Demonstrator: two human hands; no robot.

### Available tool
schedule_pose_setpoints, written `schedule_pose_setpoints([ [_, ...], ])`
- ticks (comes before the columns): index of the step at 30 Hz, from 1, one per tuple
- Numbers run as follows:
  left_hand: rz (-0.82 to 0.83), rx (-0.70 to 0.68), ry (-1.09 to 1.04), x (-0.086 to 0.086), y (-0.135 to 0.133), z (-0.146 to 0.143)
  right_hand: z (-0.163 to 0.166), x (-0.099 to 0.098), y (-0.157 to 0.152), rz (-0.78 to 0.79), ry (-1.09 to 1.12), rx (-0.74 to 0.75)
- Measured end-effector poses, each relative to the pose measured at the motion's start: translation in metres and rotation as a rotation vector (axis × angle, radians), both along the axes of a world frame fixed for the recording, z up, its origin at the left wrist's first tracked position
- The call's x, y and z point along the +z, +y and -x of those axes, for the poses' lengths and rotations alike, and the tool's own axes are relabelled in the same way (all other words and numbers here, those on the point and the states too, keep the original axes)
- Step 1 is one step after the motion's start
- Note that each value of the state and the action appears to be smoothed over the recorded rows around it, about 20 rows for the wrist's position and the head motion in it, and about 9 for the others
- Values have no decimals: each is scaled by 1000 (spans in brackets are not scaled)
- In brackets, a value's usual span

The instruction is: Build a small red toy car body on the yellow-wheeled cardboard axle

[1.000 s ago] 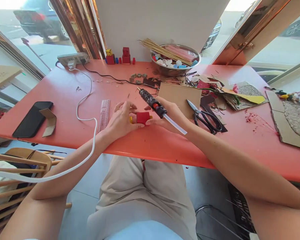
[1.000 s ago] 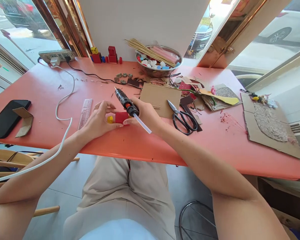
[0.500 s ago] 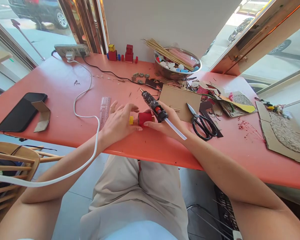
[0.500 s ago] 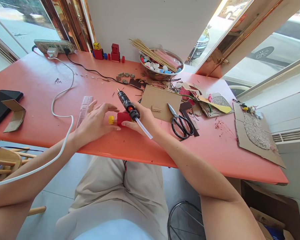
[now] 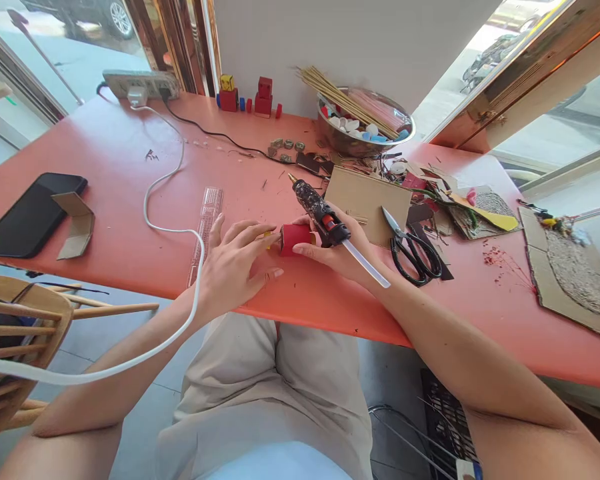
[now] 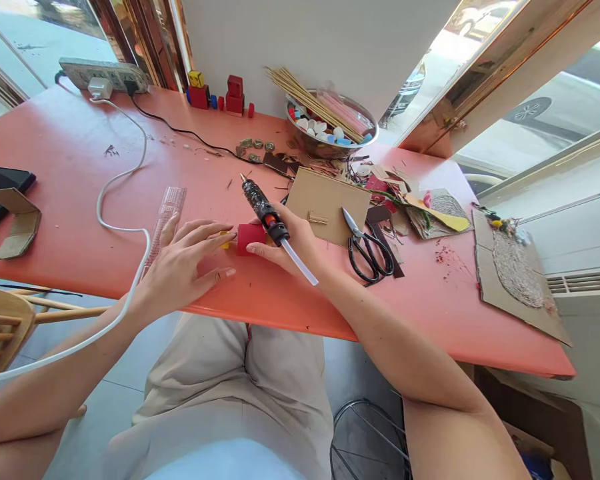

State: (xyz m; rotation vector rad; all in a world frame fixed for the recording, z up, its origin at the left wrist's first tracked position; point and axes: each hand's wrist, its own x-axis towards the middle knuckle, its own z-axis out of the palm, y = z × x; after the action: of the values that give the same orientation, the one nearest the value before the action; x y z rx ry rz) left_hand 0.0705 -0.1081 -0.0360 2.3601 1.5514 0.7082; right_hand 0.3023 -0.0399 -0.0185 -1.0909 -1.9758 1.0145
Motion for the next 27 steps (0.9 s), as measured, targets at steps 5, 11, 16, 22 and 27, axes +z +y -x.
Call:
schedule_pose_setpoints([
  [5,-22,-6,5,-2,0,0,0,0,-2,0,-9,-16],
  [11,-27,-6,5,-3,0,0,0,2,-2,-2,-3,-7],
  [16,-24,2,-5,-3,0,-1,-2,3,-1,1,-33,3],
  [22,-20,6,-13,-4,1,0,-1,8,0,-4,-37,34],
  [27,-21,21,-22,-3,0,-1,-1,11,0,-40,-93,41],
])
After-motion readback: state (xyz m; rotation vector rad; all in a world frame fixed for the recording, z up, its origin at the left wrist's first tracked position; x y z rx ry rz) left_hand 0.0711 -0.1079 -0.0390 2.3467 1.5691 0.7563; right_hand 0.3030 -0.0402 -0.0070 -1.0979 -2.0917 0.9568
